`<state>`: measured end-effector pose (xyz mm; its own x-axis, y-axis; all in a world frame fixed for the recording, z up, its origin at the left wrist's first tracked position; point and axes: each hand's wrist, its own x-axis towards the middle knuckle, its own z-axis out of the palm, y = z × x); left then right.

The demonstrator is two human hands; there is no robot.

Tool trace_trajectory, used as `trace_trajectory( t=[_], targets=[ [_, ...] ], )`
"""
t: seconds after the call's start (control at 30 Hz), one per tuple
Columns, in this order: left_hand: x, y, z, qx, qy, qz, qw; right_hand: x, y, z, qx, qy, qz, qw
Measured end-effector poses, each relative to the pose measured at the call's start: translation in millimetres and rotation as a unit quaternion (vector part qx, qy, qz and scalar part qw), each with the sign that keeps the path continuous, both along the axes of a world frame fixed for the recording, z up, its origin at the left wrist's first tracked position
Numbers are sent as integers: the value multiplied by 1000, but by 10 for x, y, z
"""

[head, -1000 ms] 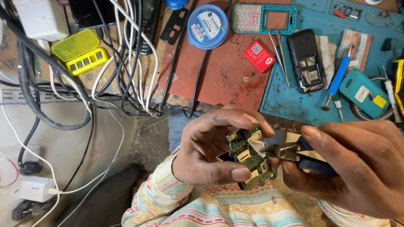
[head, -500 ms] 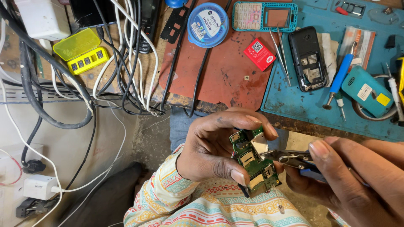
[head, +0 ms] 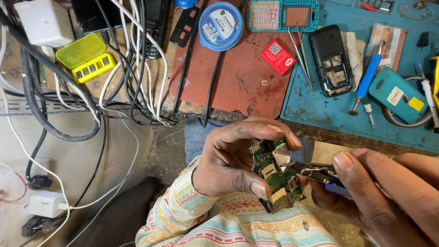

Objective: The person repairs a feature phone at a cluttered workbench. They handle a green circuit board, use pliers to work on components, attach a speaker part, fit the board into the phone housing, and reassemble the phone. They then power the phone on, and the screen and backlit keypad light up as they hold the device.

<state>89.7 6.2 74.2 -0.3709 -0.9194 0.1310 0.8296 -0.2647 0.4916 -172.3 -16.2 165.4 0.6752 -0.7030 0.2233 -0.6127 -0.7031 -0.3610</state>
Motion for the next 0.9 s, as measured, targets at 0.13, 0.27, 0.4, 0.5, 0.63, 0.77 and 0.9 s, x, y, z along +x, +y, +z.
trace_trajectory(
  t=[0.13, 0.27, 0.4, 0.5, 0.63, 0.77, 0.9],
  targets=[
    [-14, -41, 101, 40, 18, -22, 999, -26, -25, -3, -7, -6, 6, 1000],
    [0, -62, 305, 81, -2, -25, 996, -50, -95, 1, -30, -9, 36, 999],
    [44, -36, 522, 2, -161, 30, 986, -79, -175, 15, -37, -15, 55, 998],
    [13, 7, 615, -64, -336, 137, 930, -61, -154, 22, -57, 11, 46, 997],
    [-129, 83, 637, -16, -362, 214, 907, -39, -78, 58, -89, 43, 39, 994],
    [-171, 102, 611, 15, -366, 230, 902, -43, -93, 36, -130, 56, 62, 988],
    [-210, 74, 607, 41, -357, 239, 902, -57, -107, 31, -141, 61, 68, 986]
  ],
)
